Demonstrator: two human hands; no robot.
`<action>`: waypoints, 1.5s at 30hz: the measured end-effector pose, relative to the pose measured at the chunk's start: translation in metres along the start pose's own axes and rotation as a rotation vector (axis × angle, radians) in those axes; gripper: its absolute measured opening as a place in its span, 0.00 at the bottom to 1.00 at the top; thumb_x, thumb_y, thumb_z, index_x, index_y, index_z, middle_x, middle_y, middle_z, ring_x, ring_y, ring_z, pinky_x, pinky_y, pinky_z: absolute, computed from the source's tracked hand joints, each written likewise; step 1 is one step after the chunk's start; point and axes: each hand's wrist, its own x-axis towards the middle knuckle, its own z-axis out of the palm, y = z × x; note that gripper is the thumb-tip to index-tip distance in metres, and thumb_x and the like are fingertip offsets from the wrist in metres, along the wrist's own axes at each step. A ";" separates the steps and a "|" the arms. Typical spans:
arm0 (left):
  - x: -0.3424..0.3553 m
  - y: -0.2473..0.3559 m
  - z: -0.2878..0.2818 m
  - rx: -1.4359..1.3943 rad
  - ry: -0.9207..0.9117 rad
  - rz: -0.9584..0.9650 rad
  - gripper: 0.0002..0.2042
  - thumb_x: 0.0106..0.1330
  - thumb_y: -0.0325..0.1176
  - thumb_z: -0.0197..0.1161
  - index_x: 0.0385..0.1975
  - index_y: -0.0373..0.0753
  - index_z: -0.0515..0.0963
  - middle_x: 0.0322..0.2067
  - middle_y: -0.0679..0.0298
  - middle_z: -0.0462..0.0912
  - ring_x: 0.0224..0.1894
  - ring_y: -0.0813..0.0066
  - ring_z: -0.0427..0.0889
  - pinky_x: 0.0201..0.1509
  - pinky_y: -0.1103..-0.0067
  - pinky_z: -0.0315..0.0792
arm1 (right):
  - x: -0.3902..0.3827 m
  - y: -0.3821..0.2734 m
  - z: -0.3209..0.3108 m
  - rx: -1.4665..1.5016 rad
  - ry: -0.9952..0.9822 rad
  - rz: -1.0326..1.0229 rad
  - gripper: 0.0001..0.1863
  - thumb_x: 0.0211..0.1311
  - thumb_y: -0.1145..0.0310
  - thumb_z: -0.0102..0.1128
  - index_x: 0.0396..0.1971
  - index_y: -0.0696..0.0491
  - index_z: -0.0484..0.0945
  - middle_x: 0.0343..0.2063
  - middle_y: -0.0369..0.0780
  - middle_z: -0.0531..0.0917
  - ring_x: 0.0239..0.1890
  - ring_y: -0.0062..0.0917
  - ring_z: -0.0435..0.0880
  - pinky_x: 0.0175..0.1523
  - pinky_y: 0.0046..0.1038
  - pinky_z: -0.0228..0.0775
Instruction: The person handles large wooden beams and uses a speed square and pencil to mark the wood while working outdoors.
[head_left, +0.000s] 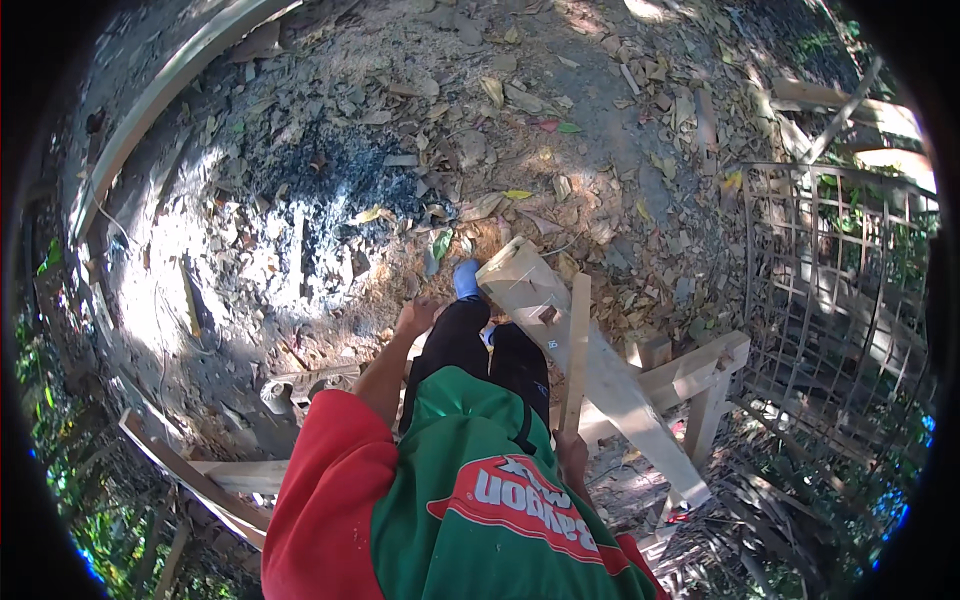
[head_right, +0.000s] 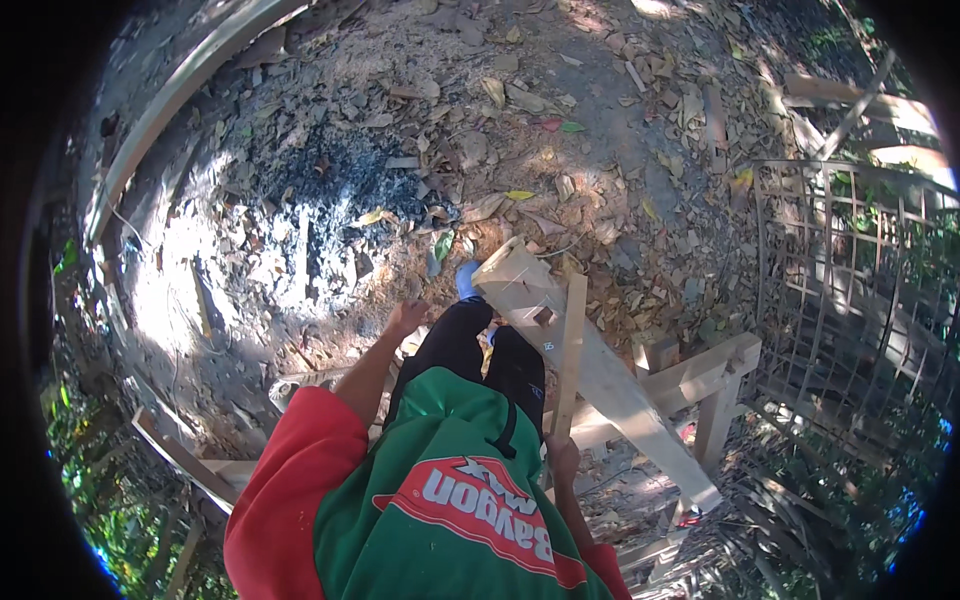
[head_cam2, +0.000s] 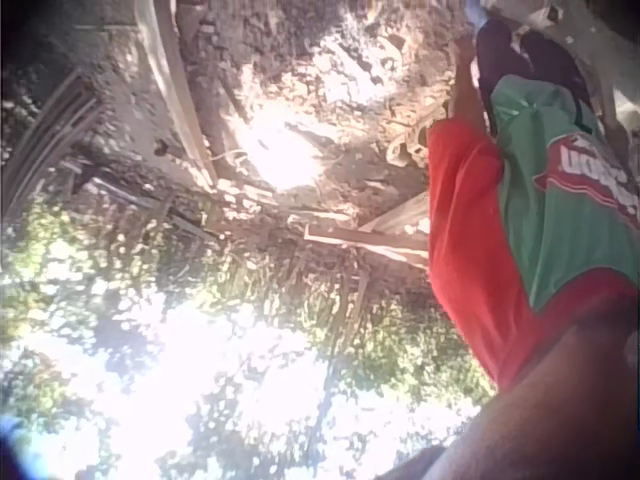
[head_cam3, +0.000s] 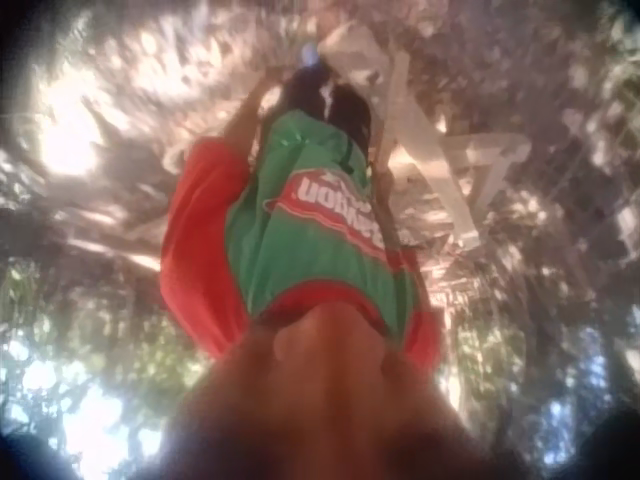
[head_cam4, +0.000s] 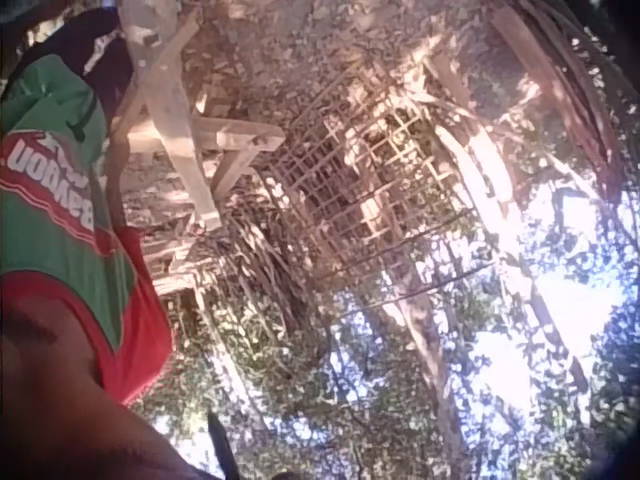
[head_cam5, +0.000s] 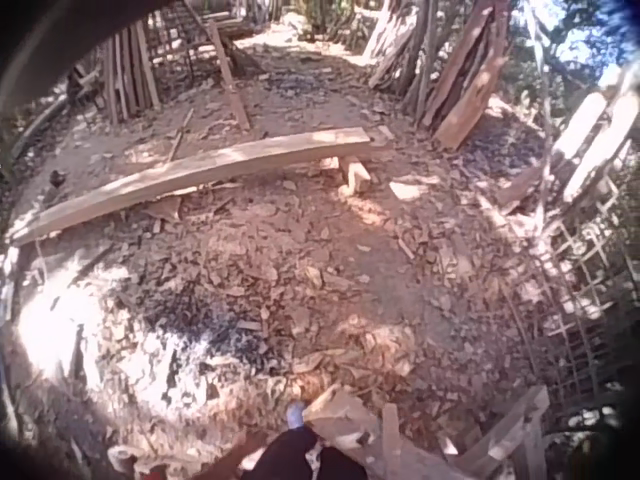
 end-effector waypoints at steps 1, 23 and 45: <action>0.006 -0.010 0.005 -0.048 0.029 -0.008 0.20 0.60 0.50 0.55 0.36 0.39 0.81 0.37 0.49 0.81 0.43 0.53 0.80 0.45 0.66 0.73 | 0.001 0.002 0.006 0.054 -0.003 0.096 0.26 0.54 0.45 0.56 0.34 0.57 0.80 0.30 0.51 0.82 0.36 0.46 0.82 0.40 0.43 0.71; 0.039 0.014 -0.002 0.186 -0.232 -0.166 0.19 0.61 0.48 0.56 0.31 0.34 0.80 0.28 0.53 0.81 0.31 0.63 0.81 0.38 0.69 0.72 | -0.024 -0.027 0.085 0.428 0.065 0.322 0.28 0.44 0.53 0.66 0.36 0.62 0.73 0.26 0.57 0.81 0.33 0.53 0.82 0.40 0.46 0.72; 0.024 0.012 0.024 0.081 -0.047 0.027 0.22 0.60 0.53 0.56 0.27 0.35 0.79 0.23 0.56 0.80 0.28 0.64 0.80 0.37 0.70 0.71 | -0.004 0.033 0.108 0.465 0.164 0.138 0.22 0.45 0.60 0.65 0.33 0.63 0.72 0.17 0.47 0.81 0.17 0.33 0.82 0.26 0.33 0.75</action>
